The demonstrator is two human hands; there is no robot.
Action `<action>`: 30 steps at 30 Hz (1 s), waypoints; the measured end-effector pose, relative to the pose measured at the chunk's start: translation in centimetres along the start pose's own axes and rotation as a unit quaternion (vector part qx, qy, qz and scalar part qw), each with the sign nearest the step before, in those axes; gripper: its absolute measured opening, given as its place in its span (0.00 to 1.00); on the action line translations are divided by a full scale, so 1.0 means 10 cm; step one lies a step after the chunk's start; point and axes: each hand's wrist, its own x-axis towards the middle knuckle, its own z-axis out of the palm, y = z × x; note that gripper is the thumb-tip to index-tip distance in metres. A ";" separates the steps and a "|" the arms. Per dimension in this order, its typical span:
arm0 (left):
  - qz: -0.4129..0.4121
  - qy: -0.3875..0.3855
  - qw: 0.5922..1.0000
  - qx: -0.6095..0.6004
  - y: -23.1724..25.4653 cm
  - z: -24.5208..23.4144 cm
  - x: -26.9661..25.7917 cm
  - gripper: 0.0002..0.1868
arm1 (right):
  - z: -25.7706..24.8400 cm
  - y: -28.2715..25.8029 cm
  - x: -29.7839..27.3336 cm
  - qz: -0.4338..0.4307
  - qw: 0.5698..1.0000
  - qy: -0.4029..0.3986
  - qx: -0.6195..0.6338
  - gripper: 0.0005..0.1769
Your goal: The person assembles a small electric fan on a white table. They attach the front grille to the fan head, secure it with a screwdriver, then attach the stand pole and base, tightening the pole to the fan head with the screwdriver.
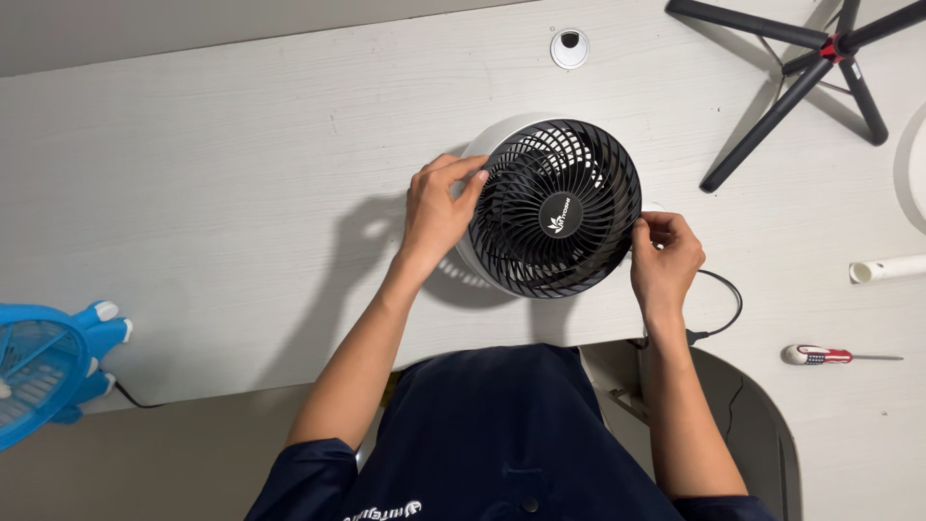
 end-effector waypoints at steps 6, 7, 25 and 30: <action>-0.016 0.014 1.000 0.001 0.02 0.05 0.06 0.10 | -0.07 -0.20 -0.02 -0.060 0.996 0.000 -0.067 0.12; -0.032 0.005 0.999 0.005 0.03 0.05 0.08 0.09 | -0.06 -0.26 -0.04 -0.081 0.994 0.006 -0.074 0.15; 0.047 -0.069 0.991 -0.107 -0.38 0.33 0.19 0.17 | 0.30 -0.48 -0.09 -0.272 0.927 -0.085 -0.243 0.36; 0.020 -0.060 0.992 -0.106 -0.37 0.39 0.19 0.15 | 0.29 -0.49 -0.21 -0.231 0.940 -0.065 -0.243 0.36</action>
